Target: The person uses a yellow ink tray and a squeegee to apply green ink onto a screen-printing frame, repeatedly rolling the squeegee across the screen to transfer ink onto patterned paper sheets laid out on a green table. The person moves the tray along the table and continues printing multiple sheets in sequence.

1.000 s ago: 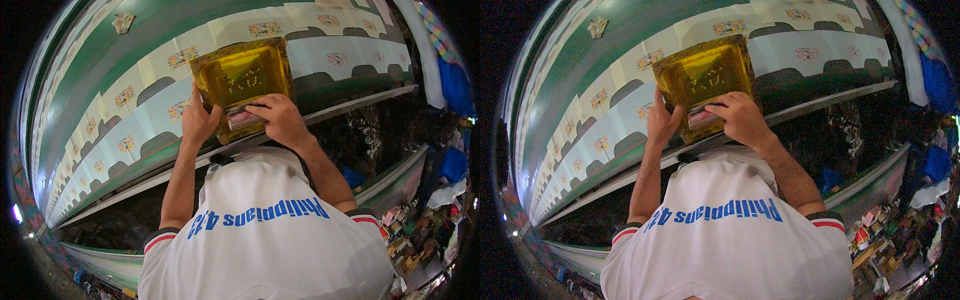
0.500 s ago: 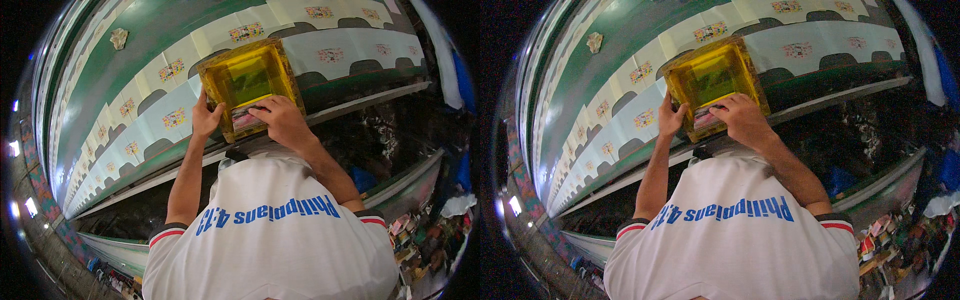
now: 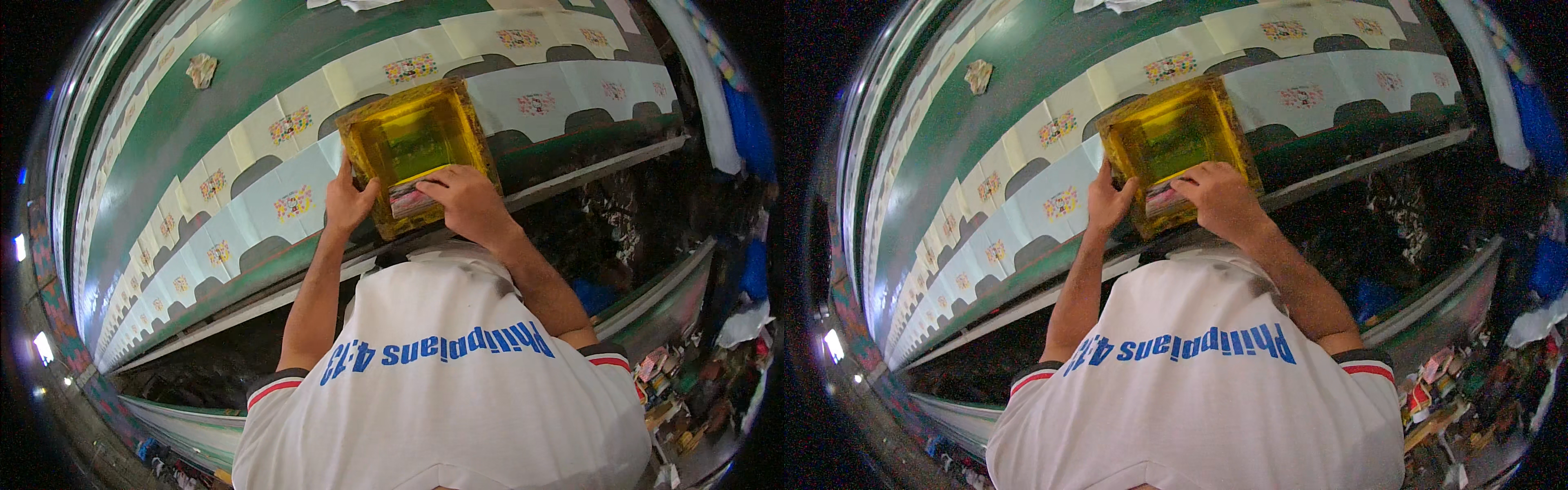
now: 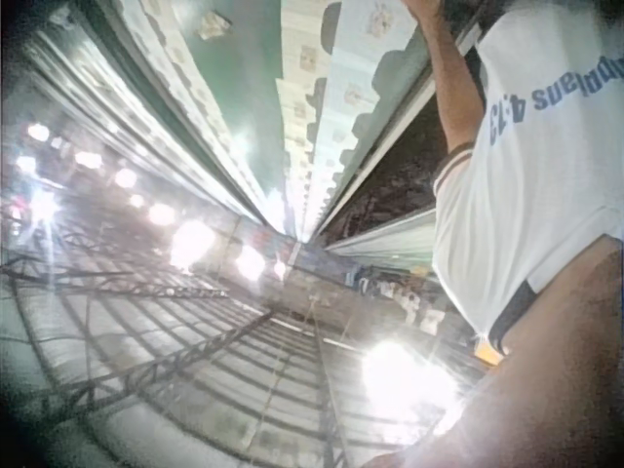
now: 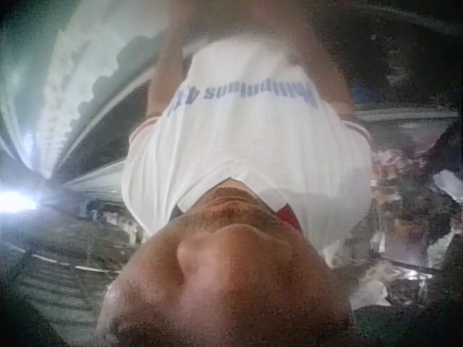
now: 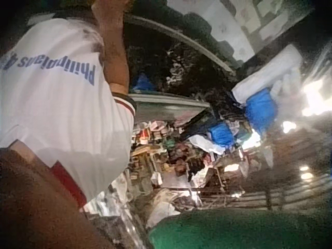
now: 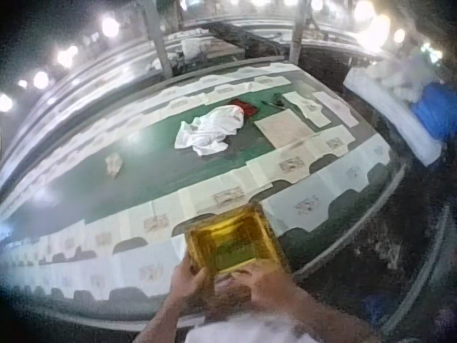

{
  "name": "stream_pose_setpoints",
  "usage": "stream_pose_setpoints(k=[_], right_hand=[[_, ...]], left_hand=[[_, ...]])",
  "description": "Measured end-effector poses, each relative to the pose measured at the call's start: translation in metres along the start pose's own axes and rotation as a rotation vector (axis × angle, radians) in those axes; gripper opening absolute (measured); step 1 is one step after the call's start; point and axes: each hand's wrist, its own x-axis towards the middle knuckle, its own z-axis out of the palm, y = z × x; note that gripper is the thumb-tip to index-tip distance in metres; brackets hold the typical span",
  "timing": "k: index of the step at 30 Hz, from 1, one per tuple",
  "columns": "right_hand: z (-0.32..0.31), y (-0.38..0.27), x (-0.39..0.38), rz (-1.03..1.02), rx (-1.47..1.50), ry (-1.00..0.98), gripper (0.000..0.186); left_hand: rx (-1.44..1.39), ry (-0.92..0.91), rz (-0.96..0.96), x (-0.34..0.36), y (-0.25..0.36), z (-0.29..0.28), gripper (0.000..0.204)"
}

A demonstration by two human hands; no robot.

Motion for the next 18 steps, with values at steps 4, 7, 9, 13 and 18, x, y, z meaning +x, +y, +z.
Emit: stream_pose_setpoints(k=[4,7,9,13,18], right_hand=[[-0.013,0.012,0.019,0.068,0.108,-0.088,0.042],[-0.029,0.010,0.030,0.116,0.121,-0.165,0.046],[-0.032,0.007,0.026,0.120,0.094,-0.190,0.047],[-0.016,-0.009,-0.008,0.084,0.019,-0.115,0.050],[0.008,-0.017,-0.014,0.096,-0.096,0.024,0.055]], left_hand=[[0.042,-0.015,-0.013,0.002,0.007,0.000,0.097],[0.043,-0.037,-0.042,0.000,0.014,-0.005,0.100],[0.081,-0.052,-0.064,-0.002,0.014,-0.006,0.101],[0.124,-0.034,-0.022,-0.002,0.005,0.000,0.103],[0.110,-0.023,-0.016,-0.003,0.001,0.002,0.103]])
